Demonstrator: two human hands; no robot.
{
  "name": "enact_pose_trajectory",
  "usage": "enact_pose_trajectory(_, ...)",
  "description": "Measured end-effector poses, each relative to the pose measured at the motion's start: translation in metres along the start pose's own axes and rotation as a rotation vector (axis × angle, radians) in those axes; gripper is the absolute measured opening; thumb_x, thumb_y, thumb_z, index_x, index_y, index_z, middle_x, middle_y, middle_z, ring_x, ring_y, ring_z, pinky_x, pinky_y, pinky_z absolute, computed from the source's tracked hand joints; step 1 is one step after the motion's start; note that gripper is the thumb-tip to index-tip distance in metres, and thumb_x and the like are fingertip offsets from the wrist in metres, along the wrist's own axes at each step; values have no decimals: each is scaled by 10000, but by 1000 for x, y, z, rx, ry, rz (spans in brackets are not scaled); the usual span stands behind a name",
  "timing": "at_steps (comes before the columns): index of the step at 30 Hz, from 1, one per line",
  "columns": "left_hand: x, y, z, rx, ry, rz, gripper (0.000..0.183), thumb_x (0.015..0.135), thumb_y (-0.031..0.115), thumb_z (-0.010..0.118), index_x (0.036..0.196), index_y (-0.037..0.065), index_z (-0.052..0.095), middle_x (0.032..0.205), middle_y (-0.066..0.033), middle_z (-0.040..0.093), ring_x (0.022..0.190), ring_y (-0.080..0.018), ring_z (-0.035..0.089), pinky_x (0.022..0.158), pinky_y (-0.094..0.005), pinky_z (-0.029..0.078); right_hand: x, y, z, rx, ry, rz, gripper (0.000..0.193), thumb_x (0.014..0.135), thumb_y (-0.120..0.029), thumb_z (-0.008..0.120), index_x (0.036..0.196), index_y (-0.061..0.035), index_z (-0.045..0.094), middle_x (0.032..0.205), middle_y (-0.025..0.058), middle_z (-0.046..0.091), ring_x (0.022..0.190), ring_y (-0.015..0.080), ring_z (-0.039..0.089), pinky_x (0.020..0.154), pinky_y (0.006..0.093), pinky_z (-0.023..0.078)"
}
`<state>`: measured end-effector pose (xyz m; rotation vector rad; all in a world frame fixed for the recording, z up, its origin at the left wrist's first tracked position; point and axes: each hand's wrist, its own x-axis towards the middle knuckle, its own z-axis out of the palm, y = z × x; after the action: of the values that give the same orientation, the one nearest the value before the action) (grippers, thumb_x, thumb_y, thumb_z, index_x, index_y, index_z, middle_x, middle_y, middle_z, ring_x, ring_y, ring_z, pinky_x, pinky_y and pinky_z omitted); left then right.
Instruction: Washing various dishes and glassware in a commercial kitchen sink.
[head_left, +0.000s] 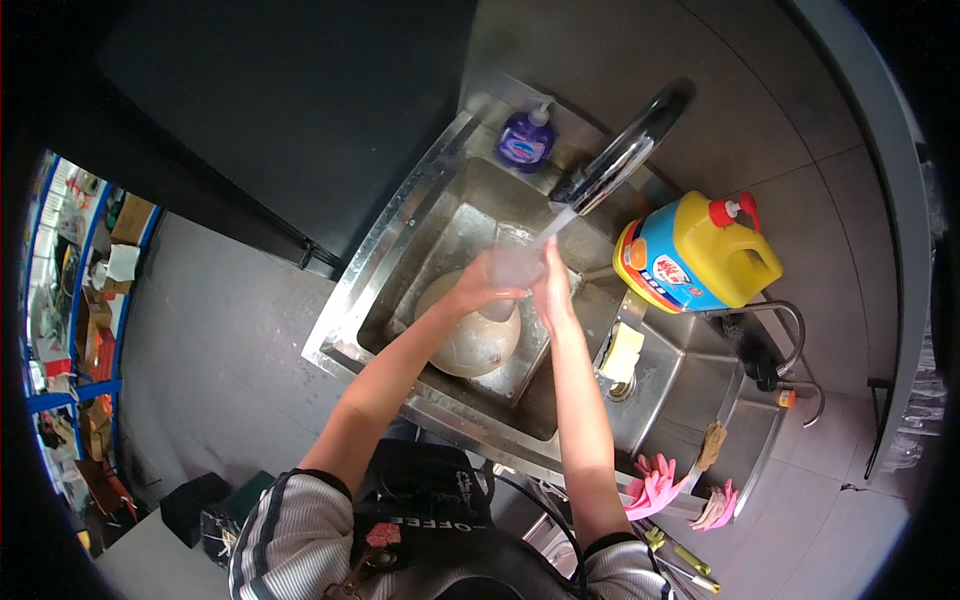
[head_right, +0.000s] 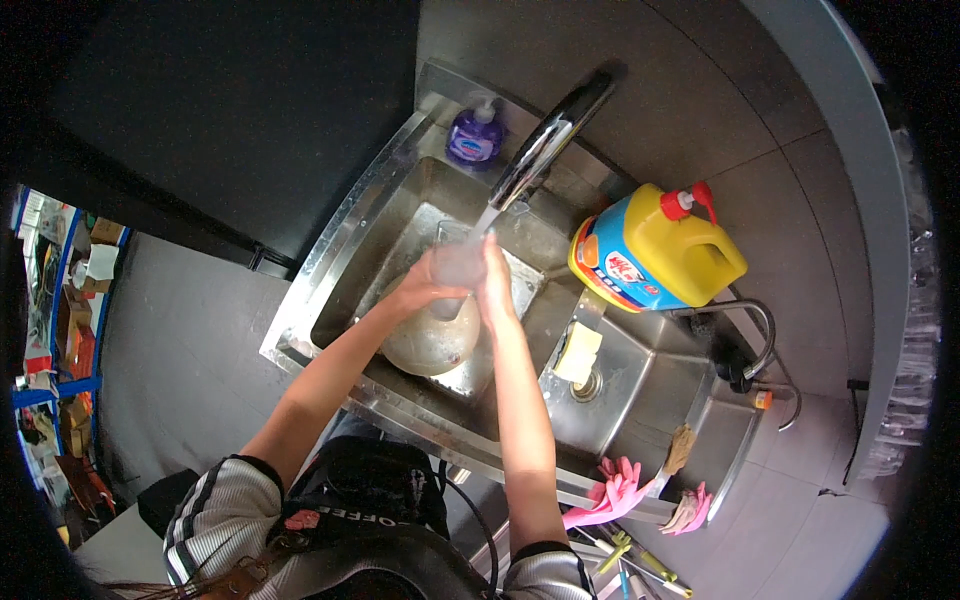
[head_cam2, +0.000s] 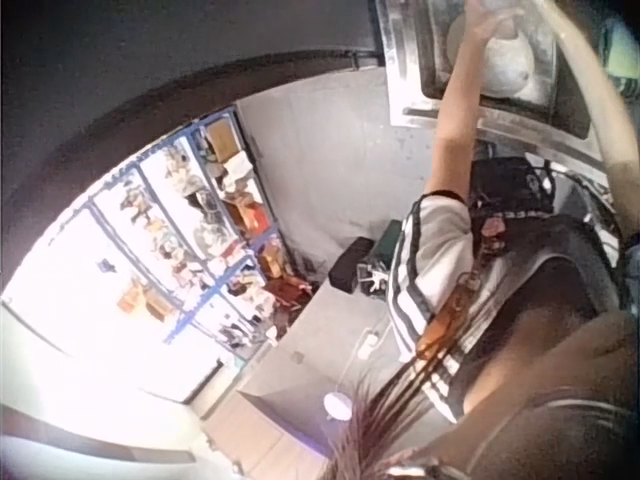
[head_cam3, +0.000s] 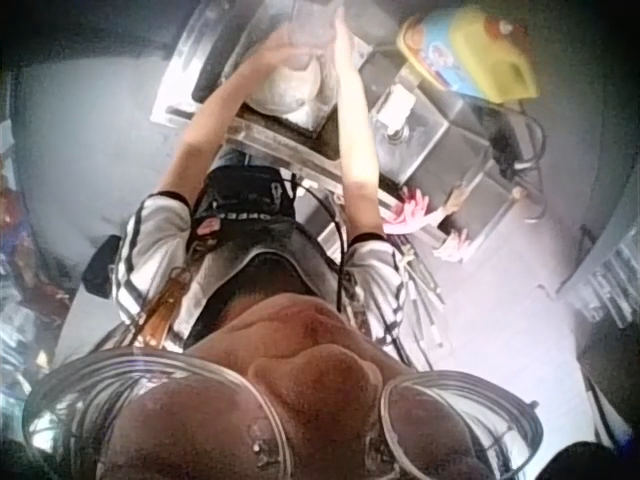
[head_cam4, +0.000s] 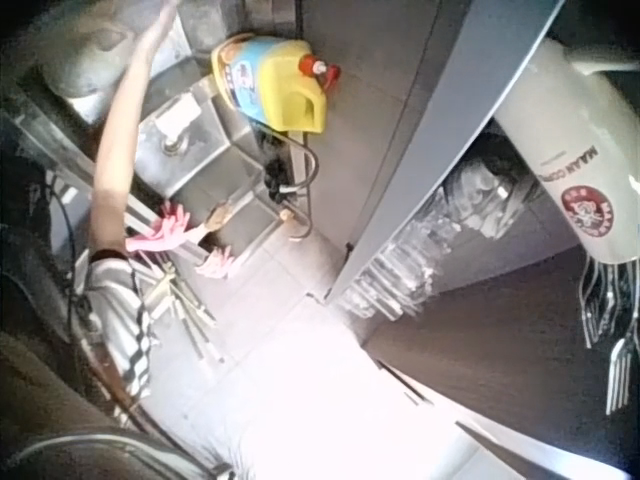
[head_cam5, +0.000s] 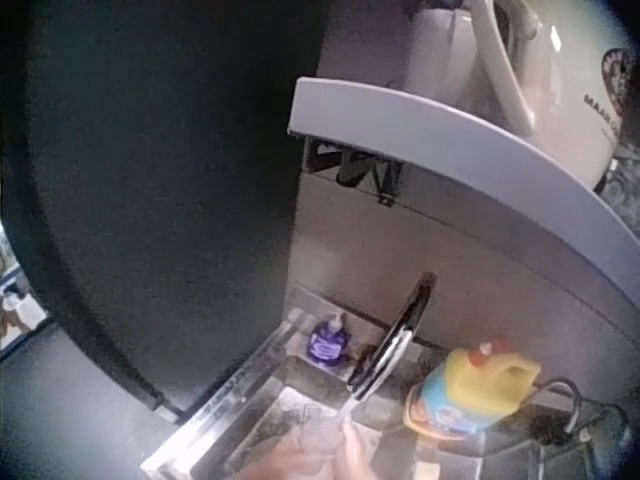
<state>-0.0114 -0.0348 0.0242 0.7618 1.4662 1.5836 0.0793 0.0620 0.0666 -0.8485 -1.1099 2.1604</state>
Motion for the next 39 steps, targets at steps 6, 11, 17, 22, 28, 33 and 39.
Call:
enact_pose_trajectory(6, -21, 22, 8, 145, -84, -151, 742, 494, 197, 768, 1105, 35, 379, 1021, -91, 463, 1002, -205, 439, 861, -308, 347, 30, -26, -18, -93, 268, -253, 176, 834, -153, 484, 858, 15, 526, 716, 44, 539, 579, 102, 501, 542, 213, 415)
enact_pose_trajectory(11, -26, -13, 8, 133, 57, 82, 739, 498, 189, 764, 1108, 25, 380, 1037, -93, 435, 1013, -211, 420, 873, -309, 333, 56, -47, -20, -633, 408, -537, 130, 767, -97, 546, 817, 22, 552, 564, 11, 503, 457, 76, 448, 423, 211, 360)
enact_pose_trajectory(17, -27, 14, 10, 171, 36, 32, 760, 495, 189, 762, 1123, 18, 369, 1076, -106, 412, 1043, -224, 397, 892, -308, 312, 57, -58, -24, -937, 354, -373, 168, 784, -143, 528, 804, 7, 600, 520, 32, 526, 462, 91, 477, 455, 231, 381)
enact_pose_trajectory(22, -25, 16, 11, 192, 35, 69, 742, 500, 180, 754, 1112, 17, 368, 1071, -111, 420, 1035, -225, 399, 891, -312, 306, 56, -58, -21, -1063, 344, -468, 175, 791, -156, 508, 762, -3, 588, 526, 78, 519, 479, 142, 500, 488, 273, 399)
enact_pose_trajectory(28, -22, 13, 12, 130, 13, 40, 727, 502, 158, 746, 1101, 23, 357, 1047, -115, 439, 1012, -206, 408, 875, -308, 312, 57, -60, -20, -1119, 339, -499, 159, 787, -153, 508, 764, -12, 580, 537, 115, 506, 488, 199, 507, 505, 304, 400)
enact_pose_trajectory(33, -24, 18, 12, 126, 9, 29, 705, 527, 109, 749, 1111, 48, 359, 1036, -69, 450, 979, -156, 425, 857, -285, 338, 60, -60, -23, -1139, 323, -514, 157, 788, -148, 503, 767, -12, 579, 544, 122, 509, 495, 212, 515, 512, 311, 403)
enact_pose_trajectory(39, -23, 13, 10, 108, 3, 37, 727, 496, 147, 741, 1093, 17, 347, 1026, -113, 455, 973, -196, 440, 847, -307, 345, 60, -60, -23, -1119, 320, -504, 164, 789, -154, 501, 767, -12, 577, 547, 122, 514, 502, 215, 521, 519, 314, 406)
